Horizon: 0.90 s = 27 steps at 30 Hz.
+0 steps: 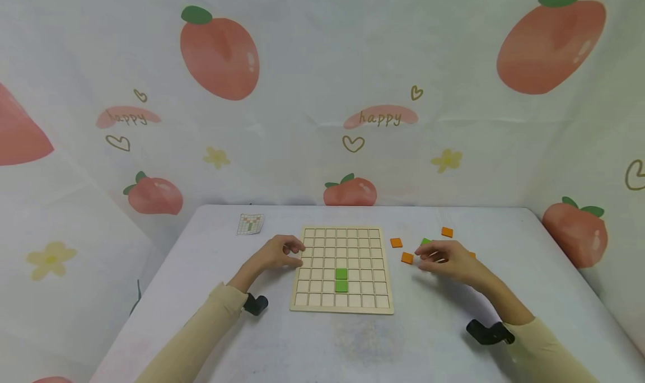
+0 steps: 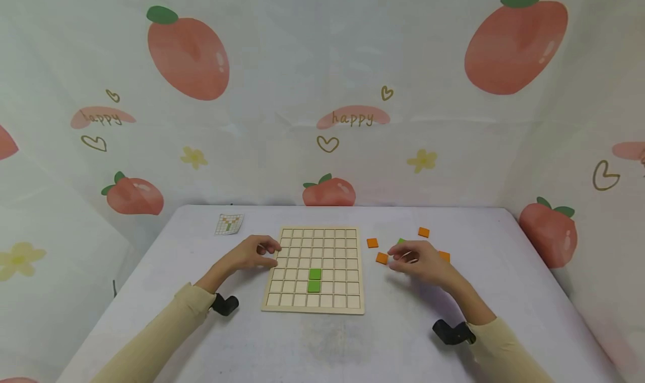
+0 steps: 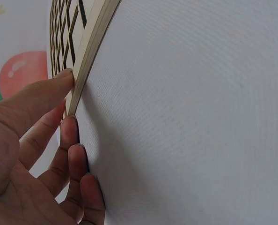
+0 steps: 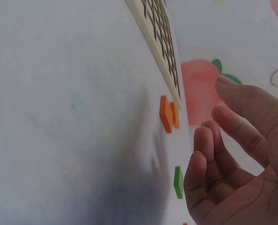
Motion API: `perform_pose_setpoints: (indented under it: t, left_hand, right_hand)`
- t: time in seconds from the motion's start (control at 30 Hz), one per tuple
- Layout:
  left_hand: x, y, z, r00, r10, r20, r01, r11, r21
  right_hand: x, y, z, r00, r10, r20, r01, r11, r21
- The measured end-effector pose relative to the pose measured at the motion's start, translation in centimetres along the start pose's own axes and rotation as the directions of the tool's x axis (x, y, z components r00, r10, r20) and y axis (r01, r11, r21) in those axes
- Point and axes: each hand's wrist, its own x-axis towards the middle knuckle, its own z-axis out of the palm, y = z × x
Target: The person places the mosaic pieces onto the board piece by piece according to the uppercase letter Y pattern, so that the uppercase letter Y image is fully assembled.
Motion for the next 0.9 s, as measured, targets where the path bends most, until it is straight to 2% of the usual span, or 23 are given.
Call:
perform_pose_setpoints:
  t: [0.17,0.4,0.9]
  left_hand:
    - [0.0,0.2,-0.3,1.0,0.028,0.011,-0.028,1.0,-0.003]
    - [0.2,0.1,-0.4,0.999,0.041,0.01,-0.041,0.999,-0.007]
    - [0.0,-0.1,-0.3,0.999,0.028,0.018,-0.028,0.999,-0.022]
  right_hand:
    - [0.0,0.5,-1.5,0.998,0.054,-0.036,-0.056,0.997,-0.053]
    - [0.6,1.4,-2.9,0.992,0.105,-0.072,-0.108,0.993,-0.038]
    - [2.5,3.1,-3.4,0.996,0.063,-0.067,-0.072,0.987,-0.141]
